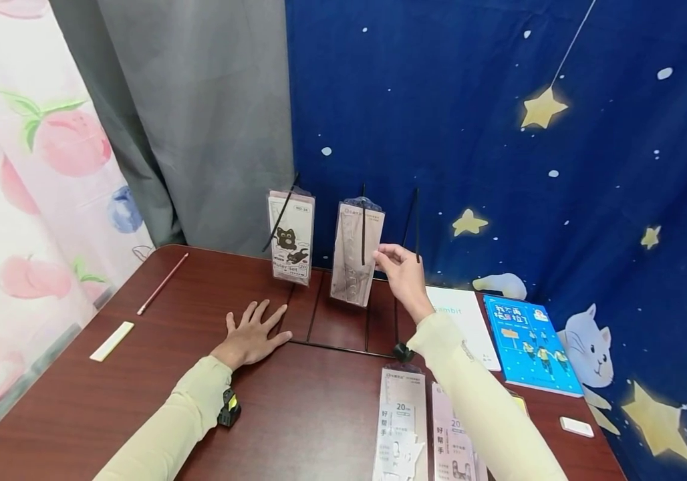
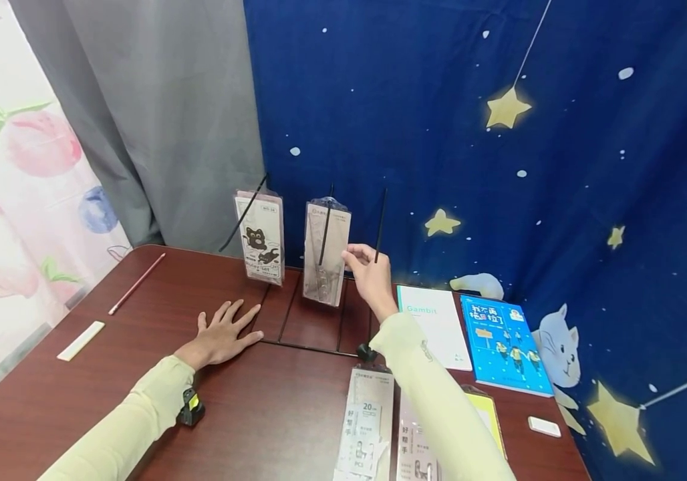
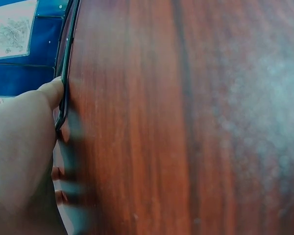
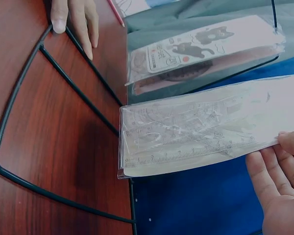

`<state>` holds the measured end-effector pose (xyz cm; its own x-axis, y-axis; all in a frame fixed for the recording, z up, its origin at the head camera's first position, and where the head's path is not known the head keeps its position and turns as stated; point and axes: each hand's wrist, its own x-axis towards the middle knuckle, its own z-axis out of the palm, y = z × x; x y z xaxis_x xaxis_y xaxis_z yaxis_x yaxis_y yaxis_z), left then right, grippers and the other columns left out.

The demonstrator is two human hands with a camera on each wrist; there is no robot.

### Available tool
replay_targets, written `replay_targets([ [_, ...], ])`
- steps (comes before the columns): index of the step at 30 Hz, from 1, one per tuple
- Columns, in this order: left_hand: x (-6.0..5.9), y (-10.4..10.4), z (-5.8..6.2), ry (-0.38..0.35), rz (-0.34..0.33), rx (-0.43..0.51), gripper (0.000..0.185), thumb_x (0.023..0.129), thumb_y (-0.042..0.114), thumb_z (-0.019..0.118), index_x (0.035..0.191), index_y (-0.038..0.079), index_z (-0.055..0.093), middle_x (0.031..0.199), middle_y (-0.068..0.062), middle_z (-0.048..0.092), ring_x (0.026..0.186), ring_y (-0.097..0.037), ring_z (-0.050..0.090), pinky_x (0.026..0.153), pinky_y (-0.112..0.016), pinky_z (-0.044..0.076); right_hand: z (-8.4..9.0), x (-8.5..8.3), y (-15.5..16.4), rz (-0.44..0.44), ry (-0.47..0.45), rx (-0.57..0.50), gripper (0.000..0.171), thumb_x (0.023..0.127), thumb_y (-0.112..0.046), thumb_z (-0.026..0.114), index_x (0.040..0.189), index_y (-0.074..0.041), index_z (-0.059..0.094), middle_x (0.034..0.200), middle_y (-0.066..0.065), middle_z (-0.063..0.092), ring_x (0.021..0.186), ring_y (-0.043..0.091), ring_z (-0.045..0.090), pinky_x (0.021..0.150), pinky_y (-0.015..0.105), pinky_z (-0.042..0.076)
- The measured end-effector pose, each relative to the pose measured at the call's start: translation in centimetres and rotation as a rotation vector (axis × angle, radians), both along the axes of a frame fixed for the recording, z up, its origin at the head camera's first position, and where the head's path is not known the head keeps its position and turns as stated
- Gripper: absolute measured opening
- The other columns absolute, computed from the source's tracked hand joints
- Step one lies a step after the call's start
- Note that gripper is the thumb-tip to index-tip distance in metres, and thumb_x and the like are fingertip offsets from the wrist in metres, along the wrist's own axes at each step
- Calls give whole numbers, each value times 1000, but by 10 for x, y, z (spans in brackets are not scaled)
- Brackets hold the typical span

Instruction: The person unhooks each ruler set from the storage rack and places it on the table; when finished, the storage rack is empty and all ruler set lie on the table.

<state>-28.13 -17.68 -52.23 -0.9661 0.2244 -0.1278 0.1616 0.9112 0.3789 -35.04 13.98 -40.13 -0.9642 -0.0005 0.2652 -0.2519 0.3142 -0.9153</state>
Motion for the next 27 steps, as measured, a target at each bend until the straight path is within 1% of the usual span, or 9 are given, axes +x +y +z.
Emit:
replay_targets([
  [3,0,0,2,-7,2,-1,73,106,59,45,167,24,25,173,-21,15,160,-47,8,116,-82,-1,1,5,1,-10,-19,9,22,98,-22,74,112,-5,76,110,18,78,96,33,78,90,41,62],
  [5,1,-1,1,2,2,3,73,105,61,43,167,25,25,173,-21,14,160,-47,7,116,-82,-1,1,8,0,-5,-23,5,22,98,-21,74,112,-4,76,110,18,78,95,31,78,90,40,62],
  [7,1,-3,-1,2,7,15,73,105,61,43,167,25,24,173,-21,13,160,-47,6,116,-81,-3,1,10,-1,-2,-23,-4,22,98,-21,75,112,-4,76,109,18,78,92,22,78,89,38,62],
  [9,2,-3,1,5,6,12,73,106,60,43,167,24,25,173,-22,14,160,-48,7,116,-82,-2,-1,13,-1,6,-17,-23,23,97,-20,75,112,-3,76,109,19,78,88,13,77,92,46,61],
  [10,3,-2,2,7,4,10,73,106,59,43,167,24,25,172,-22,14,160,-48,7,116,-82,-1,-1,14,0,6,-15,-31,23,97,-20,76,112,-3,76,108,19,78,86,10,76,93,47,60],
  [12,4,0,5,2,3,4,72,106,58,45,166,23,26,172,-22,15,160,-48,9,116,-82,0,-2,17,1,2,-14,-27,24,96,-21,76,112,-3,76,108,18,79,85,6,75,91,45,61],
  [17,4,1,4,-2,3,-3,72,106,59,44,166,23,26,172,-22,16,160,-47,9,117,-81,1,-3,23,5,18,-24,-57,26,96,-23,76,113,-3,76,110,17,78,87,8,75,87,36,63],
  [22,4,2,6,5,5,-10,71,107,56,45,166,23,26,172,-22,16,160,-47,9,116,-82,1,-3,31,5,19,-45,-73,27,96,-24,76,113,-3,76,110,17,78,87,8,74,91,40,62],
  [27,5,2,7,-6,2,-27,70,107,57,43,167,24,25,173,-21,16,160,-47,9,117,-82,1,-3,41,5,19,-66,-53,26,96,-24,76,113,-4,76,109,16,79,87,8,74,92,41,61],
])
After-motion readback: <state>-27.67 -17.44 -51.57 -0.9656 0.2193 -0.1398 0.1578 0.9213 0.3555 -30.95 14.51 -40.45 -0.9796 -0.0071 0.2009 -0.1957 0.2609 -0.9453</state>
